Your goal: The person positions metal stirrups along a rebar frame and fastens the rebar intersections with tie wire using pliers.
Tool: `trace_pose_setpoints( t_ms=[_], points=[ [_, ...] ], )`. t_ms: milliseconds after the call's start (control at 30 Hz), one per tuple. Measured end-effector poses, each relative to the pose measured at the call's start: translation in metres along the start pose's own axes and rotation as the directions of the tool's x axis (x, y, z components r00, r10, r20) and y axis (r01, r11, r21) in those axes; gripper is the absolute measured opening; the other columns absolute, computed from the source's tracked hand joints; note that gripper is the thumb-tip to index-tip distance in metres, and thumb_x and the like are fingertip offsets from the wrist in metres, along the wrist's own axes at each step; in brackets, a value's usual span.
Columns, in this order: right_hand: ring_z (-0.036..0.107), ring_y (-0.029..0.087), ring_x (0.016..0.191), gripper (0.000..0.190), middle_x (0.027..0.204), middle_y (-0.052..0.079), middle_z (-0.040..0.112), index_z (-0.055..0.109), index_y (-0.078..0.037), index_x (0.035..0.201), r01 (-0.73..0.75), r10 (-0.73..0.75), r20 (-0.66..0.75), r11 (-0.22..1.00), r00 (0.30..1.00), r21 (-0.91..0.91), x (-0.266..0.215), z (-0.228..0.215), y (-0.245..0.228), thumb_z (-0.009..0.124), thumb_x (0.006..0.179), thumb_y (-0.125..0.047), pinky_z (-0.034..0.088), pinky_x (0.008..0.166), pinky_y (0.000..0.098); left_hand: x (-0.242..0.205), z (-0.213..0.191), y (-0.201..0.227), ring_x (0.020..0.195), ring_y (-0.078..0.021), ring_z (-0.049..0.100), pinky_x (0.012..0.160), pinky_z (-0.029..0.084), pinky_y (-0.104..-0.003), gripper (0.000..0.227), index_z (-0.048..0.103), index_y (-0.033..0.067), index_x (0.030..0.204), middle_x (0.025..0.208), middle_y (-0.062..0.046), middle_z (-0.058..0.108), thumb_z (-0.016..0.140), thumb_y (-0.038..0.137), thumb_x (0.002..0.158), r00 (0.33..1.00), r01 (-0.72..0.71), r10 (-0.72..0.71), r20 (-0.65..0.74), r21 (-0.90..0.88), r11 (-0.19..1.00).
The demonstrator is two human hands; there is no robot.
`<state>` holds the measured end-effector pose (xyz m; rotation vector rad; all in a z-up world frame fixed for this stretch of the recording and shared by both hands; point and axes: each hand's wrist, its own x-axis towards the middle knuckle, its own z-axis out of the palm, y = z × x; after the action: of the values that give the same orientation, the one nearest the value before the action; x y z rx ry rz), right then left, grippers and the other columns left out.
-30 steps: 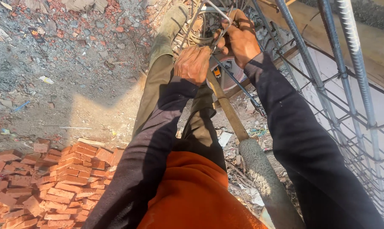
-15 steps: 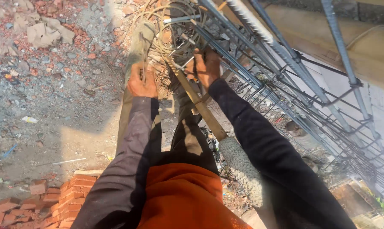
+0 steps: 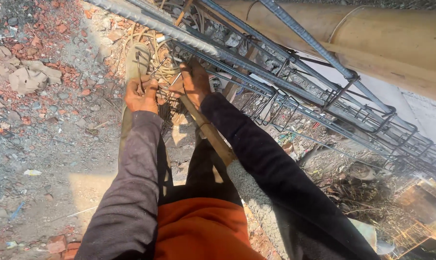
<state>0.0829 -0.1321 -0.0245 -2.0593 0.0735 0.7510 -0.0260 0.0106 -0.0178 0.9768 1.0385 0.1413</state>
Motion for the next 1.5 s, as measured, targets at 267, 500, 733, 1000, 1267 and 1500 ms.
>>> trace_pose_setpoints(
  t_ms=[267, 500, 733, 1000, 1267, 1500],
  points=[
    [0.072, 0.021, 0.084, 0.024, 0.103, 0.008, 0.069, 0.063, -0.008, 0.117, -0.363, 0.256, 0.263, 0.739, 0.930, 0.568, 0.011, -0.002, -0.003, 0.055, 0.098, -0.022, 0.064, 0.059, 0.0427, -0.009, 0.006, 0.033, 0.091, -0.0154, 0.068, 0.077, 0.058, -0.027, 0.027, 0.061, -0.0003, 0.116, 0.105, -0.010, 0.070, 0.075, -0.007, 0.094, 0.966, -0.238, 0.241, -0.091, 0.045, 0.970],
    [0.073, 0.022, 0.059, 0.031, 0.089, 0.017, 0.071, 0.062, -0.001, 0.116, -0.442, 0.331, 0.323, 0.814, 0.887, 0.378, -0.003, -0.022, -0.085, 0.059, 0.106, -0.030, 0.055, 0.044, 0.0329, -0.057, 0.034, 0.134, 0.084, -0.0215, 0.066, 0.076, 0.055, -0.036, 0.023, 0.068, 0.0024, 0.108, 0.094, -0.011, 0.069, 0.071, -0.006, 0.087, 0.877, -0.308, 0.465, -0.122, 0.600, 0.739],
    [0.072, 0.021, 0.061, 0.033, 0.092, 0.017, 0.076, 0.065, -0.004, 0.118, -0.426, 0.171, 0.474, 0.750, 0.864, 0.506, 0.013, -0.034, -0.122, 0.054, 0.105, -0.033, 0.052, 0.045, 0.0265, -0.053, 0.035, 0.126, 0.100, -0.0353, 0.067, 0.088, 0.056, -0.044, 0.028, 0.066, 0.0028, 0.112, 0.107, -0.016, 0.068, 0.068, -0.009, 0.087, 0.725, -0.612, 0.668, 0.168, 0.603, 0.511],
    [0.072, 0.026, 0.081, 0.025, 0.106, 0.018, 0.073, 0.065, 0.007, 0.124, 0.095, -0.176, 0.292, 0.958, 0.940, 0.272, 0.025, -0.017, -0.100, 0.061, 0.107, -0.011, 0.058, 0.068, 0.0332, -0.051, 0.026, 0.097, 0.108, -0.0332, 0.070, 0.095, 0.057, -0.042, 0.027, 0.068, 0.0063, 0.110, 0.110, -0.014, 0.072, 0.072, -0.007, 0.086, 0.760, -0.590, 0.628, 0.170, 0.585, 0.556],
    [0.074, 0.024, 0.063, 0.025, 0.101, 0.016, 0.068, 0.060, 0.001, 0.121, -0.277, 0.202, 0.256, 0.911, 0.945, 0.305, 0.024, -0.032, -0.071, 0.056, 0.107, -0.019, 0.060, 0.049, 0.0340, -0.031, 0.019, 0.089, 0.098, -0.0244, 0.075, 0.089, 0.058, -0.037, 0.029, 0.067, 0.0057, 0.114, 0.103, -0.010, 0.076, 0.074, 0.002, 0.086, 0.903, -0.360, 0.428, -0.031, 0.488, 0.795],
    [0.078, 0.026, 0.069, 0.027, 0.092, 0.019, 0.073, 0.059, 0.003, 0.116, -0.388, 0.324, 0.242, 0.873, 0.914, 0.294, 0.008, -0.041, -0.061, 0.056, 0.106, -0.021, 0.066, 0.055, 0.0352, -0.033, -0.019, 0.047, 0.083, -0.0166, 0.073, 0.080, 0.058, -0.034, 0.018, 0.070, 0.0076, 0.105, 0.097, -0.007, 0.076, 0.071, 0.004, 0.088, 0.934, -0.217, 0.341, -0.105, 0.591, 0.777]
  ],
)
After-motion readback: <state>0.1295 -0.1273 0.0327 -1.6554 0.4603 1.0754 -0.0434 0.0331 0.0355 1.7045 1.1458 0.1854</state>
